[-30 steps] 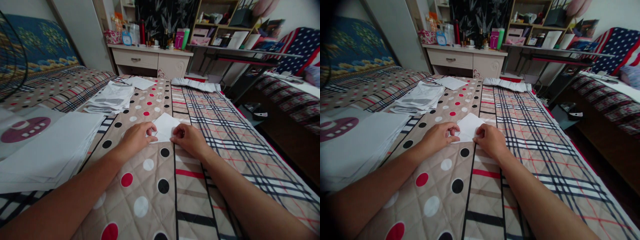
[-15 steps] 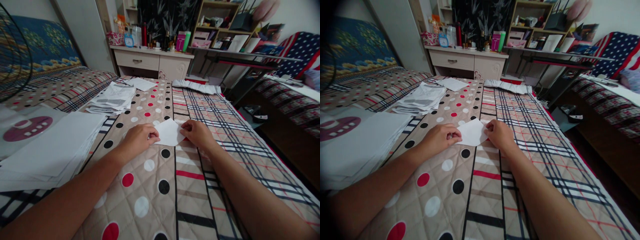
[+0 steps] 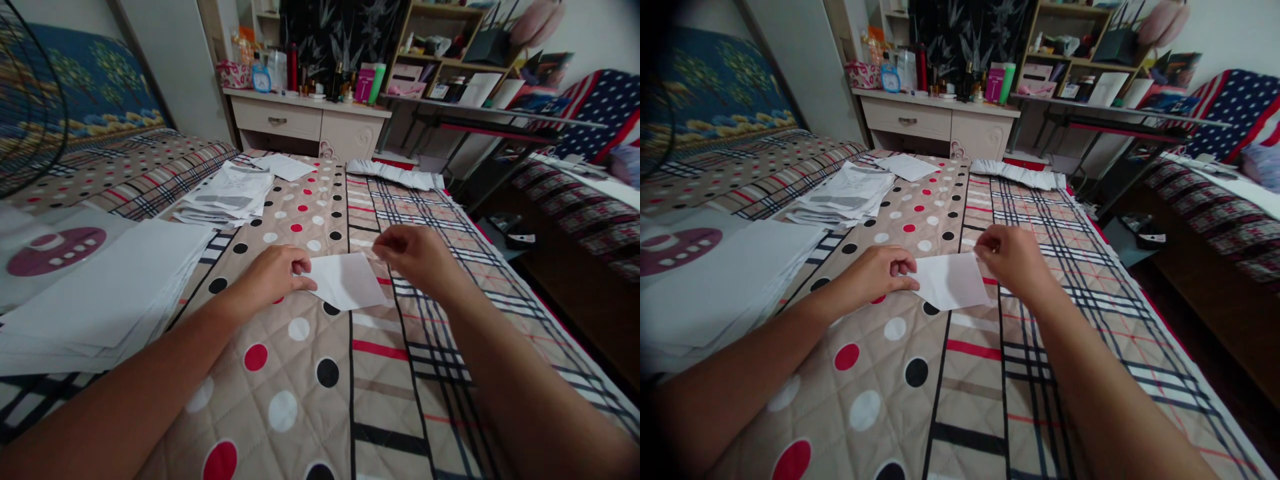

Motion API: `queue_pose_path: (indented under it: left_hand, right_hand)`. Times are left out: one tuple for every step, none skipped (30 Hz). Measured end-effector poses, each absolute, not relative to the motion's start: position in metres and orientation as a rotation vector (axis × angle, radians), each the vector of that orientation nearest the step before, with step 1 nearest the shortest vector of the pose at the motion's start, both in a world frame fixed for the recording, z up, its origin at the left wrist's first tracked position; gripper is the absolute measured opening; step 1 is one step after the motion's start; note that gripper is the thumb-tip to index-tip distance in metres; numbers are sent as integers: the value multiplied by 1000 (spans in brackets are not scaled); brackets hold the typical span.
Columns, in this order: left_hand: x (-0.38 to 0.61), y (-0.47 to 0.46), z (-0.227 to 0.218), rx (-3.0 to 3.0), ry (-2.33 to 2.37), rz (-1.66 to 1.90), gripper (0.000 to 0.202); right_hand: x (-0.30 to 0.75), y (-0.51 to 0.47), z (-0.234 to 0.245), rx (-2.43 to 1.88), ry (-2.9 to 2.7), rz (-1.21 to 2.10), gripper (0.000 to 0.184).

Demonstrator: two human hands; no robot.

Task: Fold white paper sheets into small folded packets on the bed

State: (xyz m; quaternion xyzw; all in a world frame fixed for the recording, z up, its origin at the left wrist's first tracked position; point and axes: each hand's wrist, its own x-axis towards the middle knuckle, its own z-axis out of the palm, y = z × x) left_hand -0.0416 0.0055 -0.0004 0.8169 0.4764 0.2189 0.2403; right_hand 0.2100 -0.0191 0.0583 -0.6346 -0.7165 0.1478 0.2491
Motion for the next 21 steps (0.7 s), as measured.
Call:
queue_pose_path:
  left_hand:
    - [-43, 6, 0, 2206, 1289, 594, 27]
    - [-44, 7, 1, 2178, 1276, 578, 26]
    - [-46, 8, 2, 2153, 1257, 557, 25]
    - [-47, 9, 3, 2131, 1232, 538, 24]
    - [-49, 10, 4, 2112, 1202, 522, 22]
    - [-51, 11, 4, 2094, 1170, 509, 21]
    - [-53, 12, 5, 2076, 1143, 497, 20]
    - [-54, 12, 5, 2059, 1122, 489, 19]
    - [-55, 13, 5, 2052, 1107, 482, 18]
    - [-56, 14, 5, 2055, 1097, 477, 16]
    - [-56, 14, 4, 2066, 1091, 477, 14]
    - [-56, 14, 4, 2084, 1084, 480, 12]
    - [-55, 14, 5, 2104, 1080, 484, 11]
    - [-55, 14, 5, 2119, 1080, 487, 11]
    - [-54, 14, 5, 2128, 1084, 491, 11]
    - [-54, 14, 4, 2130, 1090, 495, 11]
    - [-54, 13, 4, 2130, 1095, 500, 10]
    - [-53, 13, 4, 2129, 1098, 505, 10]
    - [-52, 13, 4, 2124, 1099, 510, 10]
    - [-52, 12, 3, 2118, 1097, 519, 9]
    - [-51, 12, 3, 2113, 1093, 534, 8]
  right_hand:
    - [200, -20, 51, -1615, -1925, 578, 10]
    - [191, -22, 44, -1535, -1902, 757, 13]
    - [183, -23, 36, -1508, -1872, 930, 15]
    - [176, -25, 29, -1542, -1795, 1053, 14]
    - [172, -27, 24, -1562, -1734, 1163, 13]
    - [169, -28, 19, -1582, -1684, 1258, 11]
    - [168, -29, 17, -1595, -1645, 1330, 10]
    - [168, -30, 15, -1593, -1623, 1383, 11]
    - [168, -30, 15, -1583, -1611, 1414, 15]
    - [168, -31, 15, -1572, -1607, 1422, 20]
    - [169, -31, 15, -1566, -1613, 1414, 24]
    - [169, -31, 16, -1566, -1632, 1398, 28]
    - [170, -31, 17, -1572, -1664, 1385, 29]
    - [171, -32, 19, -1581, -1703, 1382, 29]
    - [173, -32, 20, -1589, -1745, 1403, 26]
    - [174, -32, 22, -1589, -1789, 1442, 21]
    - [176, -32, 25, -1578, -1835, 1490, 16]
    - [179, -31, 27, -1561, -1882, 1536, 13]
    - [181, -31, 29, -1546, -1933, 1573, 11]
    - [183, -31, 30, -1541, -1987, 1588, 10]
    - [184, -30, 32, -1549, -2039, 1557, 8]
